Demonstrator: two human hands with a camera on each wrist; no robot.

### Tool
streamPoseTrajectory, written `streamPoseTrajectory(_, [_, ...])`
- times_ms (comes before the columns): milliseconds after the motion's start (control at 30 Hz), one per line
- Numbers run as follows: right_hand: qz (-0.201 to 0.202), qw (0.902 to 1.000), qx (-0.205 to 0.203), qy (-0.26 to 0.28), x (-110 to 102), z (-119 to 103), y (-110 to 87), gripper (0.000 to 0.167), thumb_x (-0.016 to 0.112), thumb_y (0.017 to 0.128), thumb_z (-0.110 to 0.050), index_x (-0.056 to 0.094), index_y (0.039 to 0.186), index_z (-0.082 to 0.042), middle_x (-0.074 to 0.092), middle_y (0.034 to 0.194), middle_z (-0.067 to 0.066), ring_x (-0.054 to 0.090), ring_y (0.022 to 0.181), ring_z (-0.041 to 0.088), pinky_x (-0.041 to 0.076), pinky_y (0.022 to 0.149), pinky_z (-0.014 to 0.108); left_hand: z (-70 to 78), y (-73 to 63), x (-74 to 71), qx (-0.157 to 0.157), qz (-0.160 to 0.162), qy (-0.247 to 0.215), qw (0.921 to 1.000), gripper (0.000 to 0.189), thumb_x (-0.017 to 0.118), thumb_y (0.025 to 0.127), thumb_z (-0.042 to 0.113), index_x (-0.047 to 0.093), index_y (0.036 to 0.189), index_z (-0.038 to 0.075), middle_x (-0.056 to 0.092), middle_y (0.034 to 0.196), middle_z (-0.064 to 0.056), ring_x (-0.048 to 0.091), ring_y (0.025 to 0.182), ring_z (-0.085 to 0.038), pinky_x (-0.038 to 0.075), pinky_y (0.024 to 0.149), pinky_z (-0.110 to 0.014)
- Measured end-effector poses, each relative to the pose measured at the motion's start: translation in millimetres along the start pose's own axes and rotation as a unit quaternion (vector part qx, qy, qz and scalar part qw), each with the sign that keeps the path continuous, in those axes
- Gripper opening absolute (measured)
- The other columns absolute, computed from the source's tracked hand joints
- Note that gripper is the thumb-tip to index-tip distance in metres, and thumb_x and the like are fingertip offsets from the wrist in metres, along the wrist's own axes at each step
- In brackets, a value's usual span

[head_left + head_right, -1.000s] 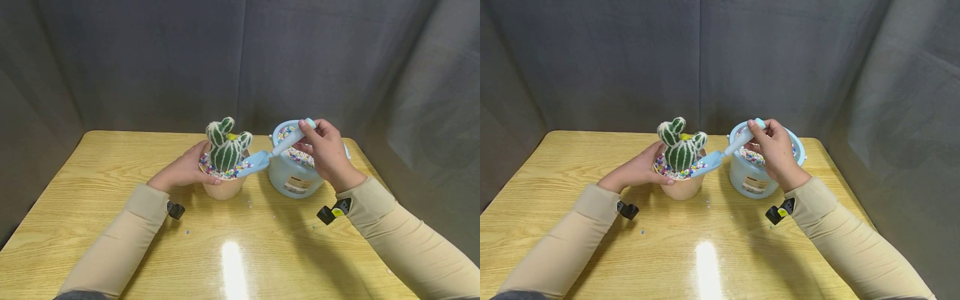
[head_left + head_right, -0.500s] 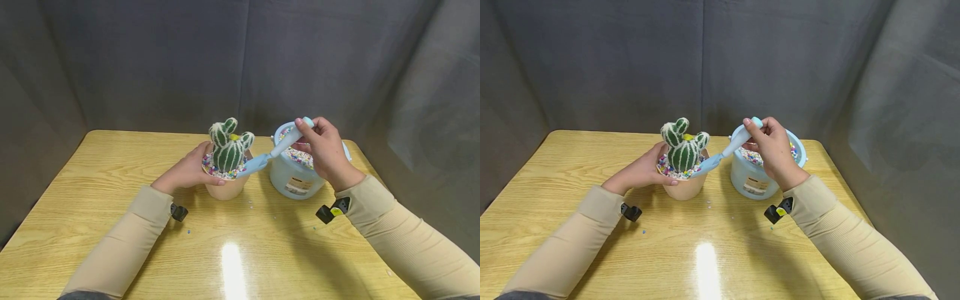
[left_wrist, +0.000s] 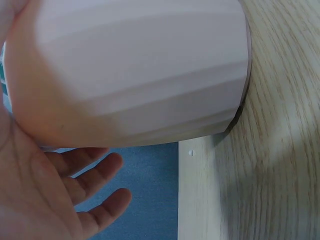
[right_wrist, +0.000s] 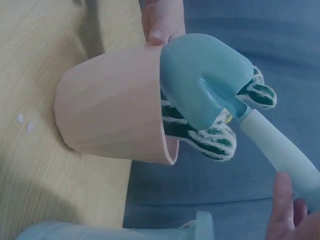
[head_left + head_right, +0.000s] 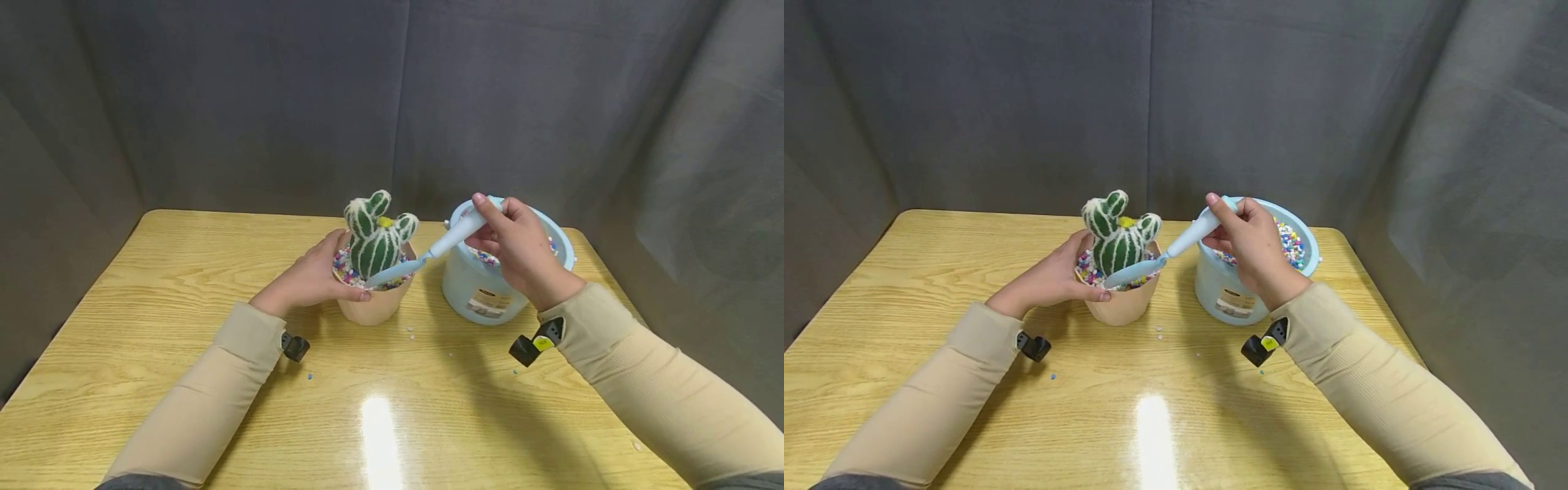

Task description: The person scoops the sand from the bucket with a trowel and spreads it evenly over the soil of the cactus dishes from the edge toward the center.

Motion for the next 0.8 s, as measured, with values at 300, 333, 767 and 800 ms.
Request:
streamPoseTrajectory(300, [0.027,0.9994,0.019,0.007,-7,10,5.5,0.032,0.066,0.103,-0.028,0.046,0.096,-0.004,0.062,0.075,0.002,0.066,0.066,0.01,0.059,0.067,0.022,-0.6,-0.2,-0.6,-0.006,0.001,0.016,0.9998,0.122,0.093,0.071,0.045,0.021,0.161,0.005,0.036,0.159,-0.018,0.039,0.142,-0.037,0.033,0.115,-0.058])
streamPoseTrajectory(333, [0.028,0.9993,0.019,0.015,-9,9,4.7,0.032,0.066,0.103,-0.028,0.046,0.096,-0.004,0.061,0.075,0.002,0.066,0.065,0.011,0.059,0.067,0.022,0.6,0.2,-0.2,-0.005,0.0,0.017,0.9998,0.123,0.093,0.071,0.045,0.021,0.161,0.005,0.036,0.159,-0.018,0.038,0.142,-0.038,0.033,0.115,-0.058])
streamPoseTrajectory(767, [0.09,0.9857,-0.096,0.106,-69,-17,-22.4,0.028,0.067,0.101,-0.023,0.048,0.1,-0.003,0.051,0.096,0.008,0.059,0.074,0.014,0.06,0.078,0.028,0.7,-1.9,2.6,-0.001,-0.012,0.006,0.9999,0.123,0.092,0.073,0.042,0.017,0.163,0.005,0.034,0.16,-0.02,0.036,0.144,-0.039,0.031,0.116,-0.059])
streamPoseTrajectory(800, [0.09,0.9848,-0.099,0.11,-74,-18,-23.7,0.027,0.066,0.102,-0.023,0.048,0.102,-0.003,0.05,0.1,0.008,0.06,0.076,0.014,0.06,0.079,0.027,1.3,-1.7,2.9,-0.002,-0.013,0.007,0.9999,0.123,0.092,0.074,0.041,0.017,0.163,0.005,0.033,0.161,-0.02,0.036,0.145,-0.039,0.031,0.116,-0.059])
Point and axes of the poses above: each hand's wrist, its own y-axis towards the middle knuckle, its own x-axis out of the palm, z = x × y, the point moved 10 cm from there along y, towards the middle knuckle
